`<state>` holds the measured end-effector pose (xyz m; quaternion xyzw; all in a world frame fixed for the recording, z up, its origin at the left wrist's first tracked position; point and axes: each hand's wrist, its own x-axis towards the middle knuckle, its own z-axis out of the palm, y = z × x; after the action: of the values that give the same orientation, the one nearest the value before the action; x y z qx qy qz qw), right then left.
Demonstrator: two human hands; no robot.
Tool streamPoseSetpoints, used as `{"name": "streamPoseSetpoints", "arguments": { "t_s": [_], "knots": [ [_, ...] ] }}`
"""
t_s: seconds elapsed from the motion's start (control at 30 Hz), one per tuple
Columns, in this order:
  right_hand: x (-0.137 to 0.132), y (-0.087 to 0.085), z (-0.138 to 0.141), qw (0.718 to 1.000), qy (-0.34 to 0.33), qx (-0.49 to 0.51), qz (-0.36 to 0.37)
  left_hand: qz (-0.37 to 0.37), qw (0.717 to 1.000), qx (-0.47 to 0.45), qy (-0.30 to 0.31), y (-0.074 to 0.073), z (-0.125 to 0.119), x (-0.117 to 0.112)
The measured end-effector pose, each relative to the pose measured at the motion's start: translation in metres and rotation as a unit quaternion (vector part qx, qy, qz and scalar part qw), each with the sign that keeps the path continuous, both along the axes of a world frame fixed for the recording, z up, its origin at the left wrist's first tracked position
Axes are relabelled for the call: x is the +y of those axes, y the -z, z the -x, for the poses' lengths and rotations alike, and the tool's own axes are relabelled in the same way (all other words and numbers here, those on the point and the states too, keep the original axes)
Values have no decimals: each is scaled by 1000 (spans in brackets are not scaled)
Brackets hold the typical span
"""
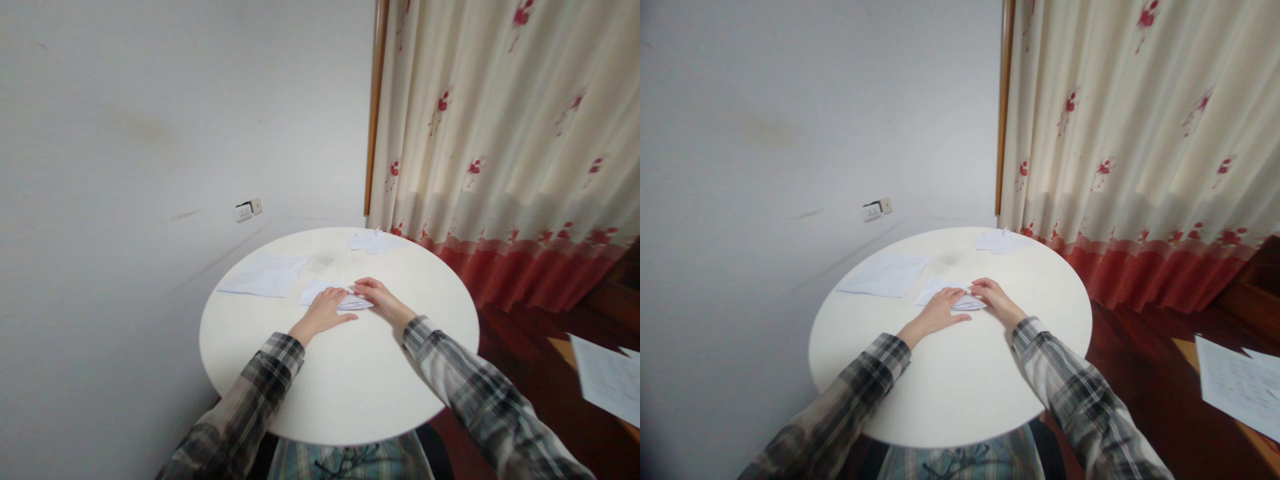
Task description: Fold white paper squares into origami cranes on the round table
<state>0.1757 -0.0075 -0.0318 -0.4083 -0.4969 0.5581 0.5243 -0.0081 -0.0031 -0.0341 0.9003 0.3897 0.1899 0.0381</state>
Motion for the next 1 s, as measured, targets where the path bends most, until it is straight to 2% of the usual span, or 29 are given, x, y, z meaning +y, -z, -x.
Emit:
{"name": "streamPoseSetpoints", "arguments": {
  "t_s": [0.1,0.2,0.3,0.37,0.4,0.47,0.53,0.6,0.7,0.8,1.0],
  "knots": [
    [1,-1,1,999,-13,37,-19,15,999,-41,-1,3,1,3],
    [4,1,0,998,12,52,-19,62,992,-110,-12,6,2,8],
    [6,3,-4,997,50,54,-11,139,962,-221,-77,6,1,13],
    [6,5,-7,997,64,53,-4,199,912,-335,-130,4,0,15],
    [6,6,-8,996,67,52,0,235,875,-399,-139,3,0,15],
    [5,7,-9,997,62,47,5,324,786,-513,-118,0,-1,14],
    [4,7,-9,998,41,38,7,414,702,-574,-75,-3,-2,12],
    [2,6,-7,1000,12,26,6,473,653,-590,-50,-4,-2,10],
    [-1,3,-5,999,-34,8,-4,504,634,-585,-29,-4,-2,8],
    [-3,1,-4,998,-61,4,-24,513,643,-569,-20,-3,-3,7],
    [-9,-4,-3,999,-44,-8,-26,507,659,-555,-4,-2,-2,4]
  ]
}}
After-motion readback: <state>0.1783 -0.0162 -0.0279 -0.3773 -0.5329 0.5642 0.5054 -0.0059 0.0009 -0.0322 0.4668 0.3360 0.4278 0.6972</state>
